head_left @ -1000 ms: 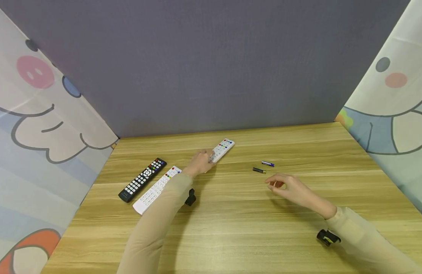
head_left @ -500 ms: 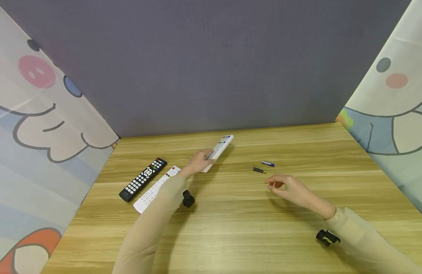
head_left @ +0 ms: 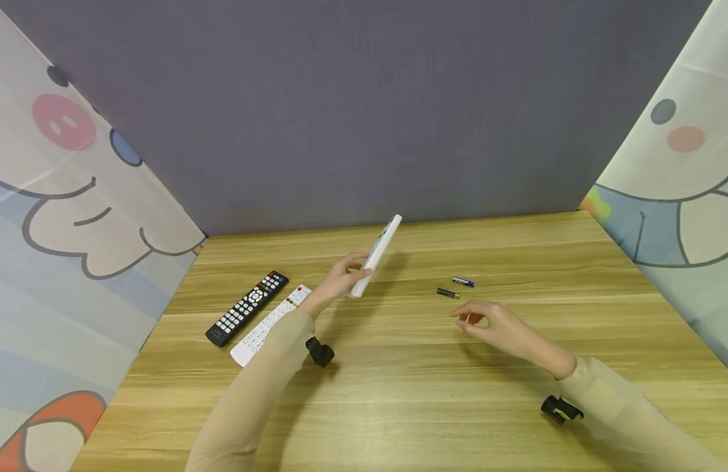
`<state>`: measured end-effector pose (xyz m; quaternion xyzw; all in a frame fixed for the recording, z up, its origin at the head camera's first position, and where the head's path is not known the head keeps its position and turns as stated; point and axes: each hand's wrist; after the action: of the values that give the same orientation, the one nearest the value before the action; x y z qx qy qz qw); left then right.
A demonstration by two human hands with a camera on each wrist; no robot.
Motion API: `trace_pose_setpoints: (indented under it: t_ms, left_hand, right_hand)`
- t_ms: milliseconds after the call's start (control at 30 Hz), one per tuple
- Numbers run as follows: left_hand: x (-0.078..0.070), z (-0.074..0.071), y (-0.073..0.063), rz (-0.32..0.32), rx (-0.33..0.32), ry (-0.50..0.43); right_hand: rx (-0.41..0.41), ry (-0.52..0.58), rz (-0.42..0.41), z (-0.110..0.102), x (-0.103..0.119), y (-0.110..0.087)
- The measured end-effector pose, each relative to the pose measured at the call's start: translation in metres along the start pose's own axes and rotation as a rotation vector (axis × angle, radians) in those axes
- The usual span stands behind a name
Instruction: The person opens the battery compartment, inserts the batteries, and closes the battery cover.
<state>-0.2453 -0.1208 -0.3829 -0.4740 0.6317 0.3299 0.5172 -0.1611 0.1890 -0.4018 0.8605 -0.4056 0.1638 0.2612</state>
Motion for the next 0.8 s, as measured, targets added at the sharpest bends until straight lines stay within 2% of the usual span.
trace_pose_setpoints:
  t_ms: [167, 467, 800]
  left_hand:
    - [-0.004, 0.001, -0.008, 0.013, -0.017, -0.111]
    - [-0.013, 0.004, -0.025, -0.034, -0.081, -0.297]
    - [-0.023, 0.010, -0.049, -0.029, -0.078, -0.500]
  right_hand:
    - [-0.020, 0.010, -0.022, 0.001, 0.003, 0.002]
    - [-0.058, 0.021, -0.091, 0.005, 0.010, 0.003]
    - [-0.091, 0.013, -0.106, 0.008, 0.026, 0.006]
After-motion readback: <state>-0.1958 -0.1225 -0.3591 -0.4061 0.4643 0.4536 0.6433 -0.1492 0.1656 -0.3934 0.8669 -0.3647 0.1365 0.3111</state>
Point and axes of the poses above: each hand's wrist, its own y-axis towards the middle knuckle, its own z-axis out of the palm, x = y × z, and after that the axes turned 8 degrees about -y, right-handed
